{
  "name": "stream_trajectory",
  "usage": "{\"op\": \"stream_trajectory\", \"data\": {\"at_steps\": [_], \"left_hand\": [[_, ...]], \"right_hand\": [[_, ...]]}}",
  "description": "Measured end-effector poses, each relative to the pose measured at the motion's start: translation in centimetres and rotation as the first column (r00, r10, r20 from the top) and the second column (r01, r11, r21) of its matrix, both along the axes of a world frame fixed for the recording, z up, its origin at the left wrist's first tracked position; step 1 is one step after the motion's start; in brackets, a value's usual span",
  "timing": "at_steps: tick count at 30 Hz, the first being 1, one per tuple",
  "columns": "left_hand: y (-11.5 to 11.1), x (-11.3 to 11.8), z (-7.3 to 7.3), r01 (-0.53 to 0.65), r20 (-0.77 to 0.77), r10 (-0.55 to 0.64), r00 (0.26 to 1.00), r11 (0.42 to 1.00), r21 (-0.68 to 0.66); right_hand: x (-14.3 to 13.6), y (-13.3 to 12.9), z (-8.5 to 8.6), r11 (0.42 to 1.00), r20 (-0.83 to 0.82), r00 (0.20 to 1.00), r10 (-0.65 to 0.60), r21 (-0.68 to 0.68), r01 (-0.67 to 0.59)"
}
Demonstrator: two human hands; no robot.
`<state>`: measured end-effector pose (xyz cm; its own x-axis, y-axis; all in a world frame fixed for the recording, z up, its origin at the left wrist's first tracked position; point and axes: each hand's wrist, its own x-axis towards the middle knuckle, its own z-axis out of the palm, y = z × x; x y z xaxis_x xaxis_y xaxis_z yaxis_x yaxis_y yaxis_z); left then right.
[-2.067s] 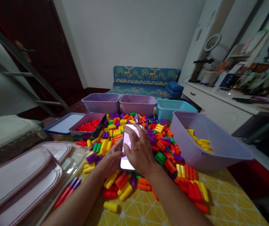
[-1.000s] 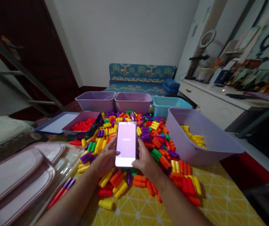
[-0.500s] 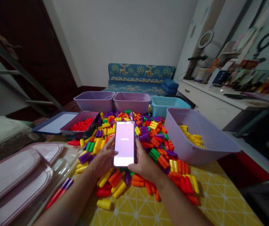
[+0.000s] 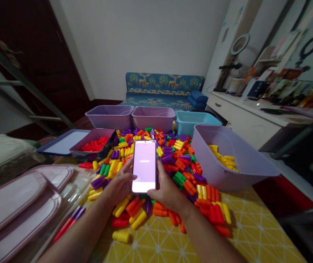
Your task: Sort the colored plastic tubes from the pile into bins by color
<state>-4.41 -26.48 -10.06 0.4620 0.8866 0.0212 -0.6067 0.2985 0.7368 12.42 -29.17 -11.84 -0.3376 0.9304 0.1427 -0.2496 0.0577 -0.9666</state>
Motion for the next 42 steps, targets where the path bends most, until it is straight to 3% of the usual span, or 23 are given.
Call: {"op": "stream_trajectory", "data": {"at_steps": [8,42], "left_hand": [[0.04,-0.07,-0.07,0.001,-0.019,-0.001,1.000,1.000,-0.010],[0.12,0.01,-0.21,-0.002,0.006,0.002,1.000,1.000,0.010]], "right_hand": [[-0.06,-0.03,-0.09,0.999,0.054,0.997,-0.046,0.023,0.044],[-0.05,-0.04,-0.23,1.000,0.000,1.000,-0.008,0.021,0.008]]}}
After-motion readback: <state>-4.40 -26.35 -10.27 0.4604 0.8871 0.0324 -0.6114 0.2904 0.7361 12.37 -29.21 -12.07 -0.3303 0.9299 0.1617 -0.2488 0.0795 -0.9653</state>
